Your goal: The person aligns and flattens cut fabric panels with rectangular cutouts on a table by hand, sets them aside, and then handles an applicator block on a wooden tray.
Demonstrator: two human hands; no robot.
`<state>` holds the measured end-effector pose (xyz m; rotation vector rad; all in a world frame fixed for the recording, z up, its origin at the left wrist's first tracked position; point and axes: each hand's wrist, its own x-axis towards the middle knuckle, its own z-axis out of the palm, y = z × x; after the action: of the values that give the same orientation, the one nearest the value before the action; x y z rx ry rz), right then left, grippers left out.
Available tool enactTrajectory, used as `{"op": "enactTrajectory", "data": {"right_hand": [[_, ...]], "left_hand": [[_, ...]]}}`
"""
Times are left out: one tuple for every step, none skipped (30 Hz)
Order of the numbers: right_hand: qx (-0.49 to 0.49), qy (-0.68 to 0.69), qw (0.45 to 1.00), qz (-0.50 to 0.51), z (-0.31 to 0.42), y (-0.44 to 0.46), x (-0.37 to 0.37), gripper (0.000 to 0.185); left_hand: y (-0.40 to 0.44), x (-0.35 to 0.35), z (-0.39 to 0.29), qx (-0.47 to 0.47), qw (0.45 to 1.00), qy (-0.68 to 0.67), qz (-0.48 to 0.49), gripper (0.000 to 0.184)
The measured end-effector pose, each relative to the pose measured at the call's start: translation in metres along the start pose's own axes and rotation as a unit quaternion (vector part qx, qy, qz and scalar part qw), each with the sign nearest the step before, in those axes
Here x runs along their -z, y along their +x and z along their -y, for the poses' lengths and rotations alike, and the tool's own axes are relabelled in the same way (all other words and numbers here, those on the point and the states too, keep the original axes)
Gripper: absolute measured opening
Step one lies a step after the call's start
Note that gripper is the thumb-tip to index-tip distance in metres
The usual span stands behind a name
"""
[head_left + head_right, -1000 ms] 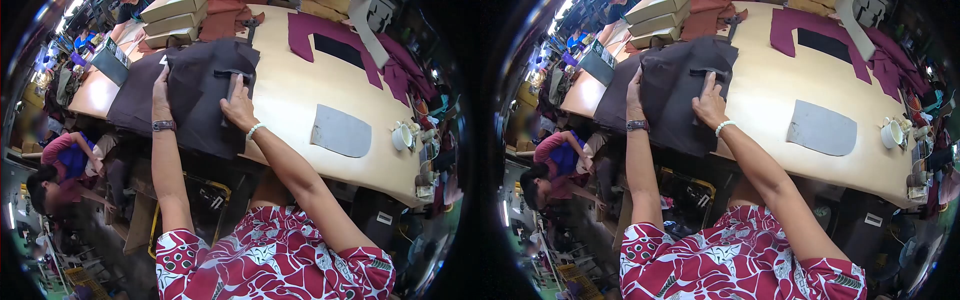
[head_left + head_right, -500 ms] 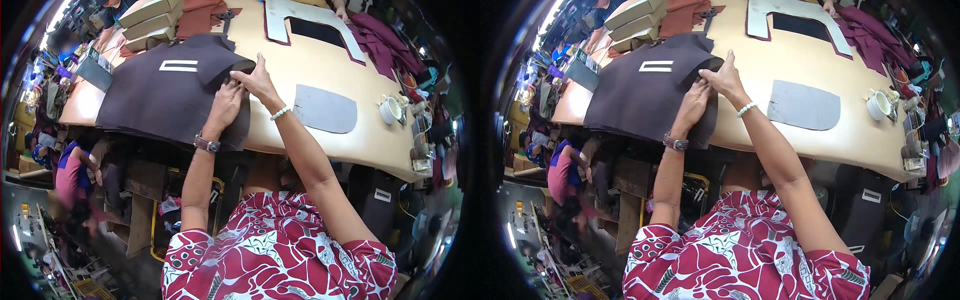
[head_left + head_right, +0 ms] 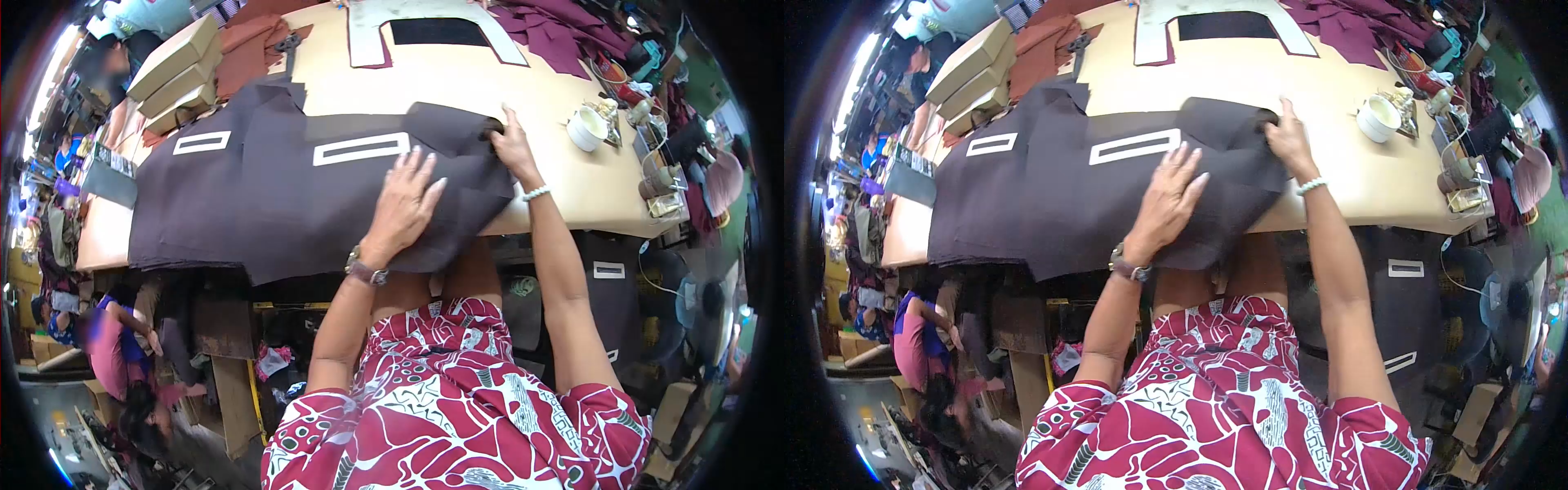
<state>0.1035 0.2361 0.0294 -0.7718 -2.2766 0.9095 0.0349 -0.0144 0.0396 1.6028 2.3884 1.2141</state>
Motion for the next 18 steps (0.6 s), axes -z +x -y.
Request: {"op": "enactTrajectory", "data": {"right_hand": [[0.019, -0.016, 1.000, -0.007, -0.023, -0.002, 0.012, 0.061], [0.040, -0.033, 0.999, -0.014, -0.038, -0.004, 0.025, 0.061], [0.034, -0.029, 0.999, -0.020, -0.051, -0.008, 0.036, 0.062], [0.028, -0.024, 0.999, -0.025, -0.057, -0.013, 0.048, 0.062], [0.023, -0.020, 0.999, -0.031, -0.059, -0.017, 0.057, 0.062], [-0.001, -0.025, 0.999, -0.031, -0.063, -0.018, 0.067, 0.063], [-0.025, -0.030, 0.999, -0.030, -0.065, -0.019, 0.076, 0.063], [-0.004, -0.071, 0.996, -0.048, -0.075, -0.017, 0.081, 0.062], [0.015, -0.112, 0.991, -0.068, -0.085, -0.016, 0.087, 0.062], [0.016, -0.117, 0.990, -0.072, -0.089, -0.013, 0.090, 0.062], [0.017, -0.123, 0.989, -0.075, -0.093, -0.010, 0.094, 0.063], [0.017, -0.130, 0.988, -0.077, -0.096, -0.008, 0.097, 0.063], [0.008, -0.158, 0.985, -0.073, -0.098, -0.004, 0.099, 0.064], [0.000, -0.184, 0.980, -0.069, -0.100, 0.001, 0.101, 0.064], [-0.010, -0.210, 0.975, -0.065, -0.101, 0.005, 0.102, 0.065], [-0.044, -0.231, 0.971, -0.047, -0.097, 0.007, 0.103, 0.065], [-0.079, -0.251, 0.964, -0.026, -0.086, 0.010, 0.103, 0.066], [-0.114, -0.271, 0.956, -0.004, -0.073, 0.012, 0.103, 0.066]], "left_hand": [[0.000, 0.005, 0.006, -0.007, 0.998, 0.055, -0.001, 0.048], [0.000, 0.008, 0.013, -0.001, 0.995, 0.096, -0.004, 0.049], [-0.002, 0.010, 0.021, 0.015, 0.992, 0.128, 0.000, 0.050], [-0.004, 0.010, 0.030, 0.031, 0.986, 0.161, 0.003, 0.050], [-0.006, 0.010, 0.037, 0.050, 0.980, 0.191, 0.015, 0.053], [-0.008, 0.007, 0.043, 0.061, 0.976, 0.208, 0.031, 0.056], [-0.010, 0.003, 0.045, 0.059, 0.973, 0.217, 0.045, 0.057], [-0.009, 0.000, 0.045, 0.056, 0.971, 0.227, 0.057, 0.059], [-0.008, -0.004, 0.043, 0.049, 0.971, 0.225, 0.063, 0.059], [-0.006, -0.008, 0.039, 0.042, 0.971, 0.223, 0.069, 0.060], [-0.005, -0.013, 0.038, 0.037, 0.972, 0.221, 0.072, 0.062], [-0.003, -0.017, 0.037, 0.036, 0.971, 0.223, 0.075, 0.062], [-0.001, -0.022, 0.036, 0.035, 0.970, 0.227, 0.077, 0.062], [0.002, -0.026, 0.036, 0.033, 0.969, 0.232, 0.079, 0.062], [0.005, -0.029, 0.036, 0.036, 0.969, 0.230, 0.079, 0.062], [0.007, -0.031, 0.036, 0.037, 0.970, 0.227, 0.082, 0.062], [0.008, -0.034, 0.036, 0.040, 0.970, 0.224, 0.085, 0.062], [0.008, -0.036, 0.035, 0.043, 0.970, 0.221, 0.089, 0.062]]}}
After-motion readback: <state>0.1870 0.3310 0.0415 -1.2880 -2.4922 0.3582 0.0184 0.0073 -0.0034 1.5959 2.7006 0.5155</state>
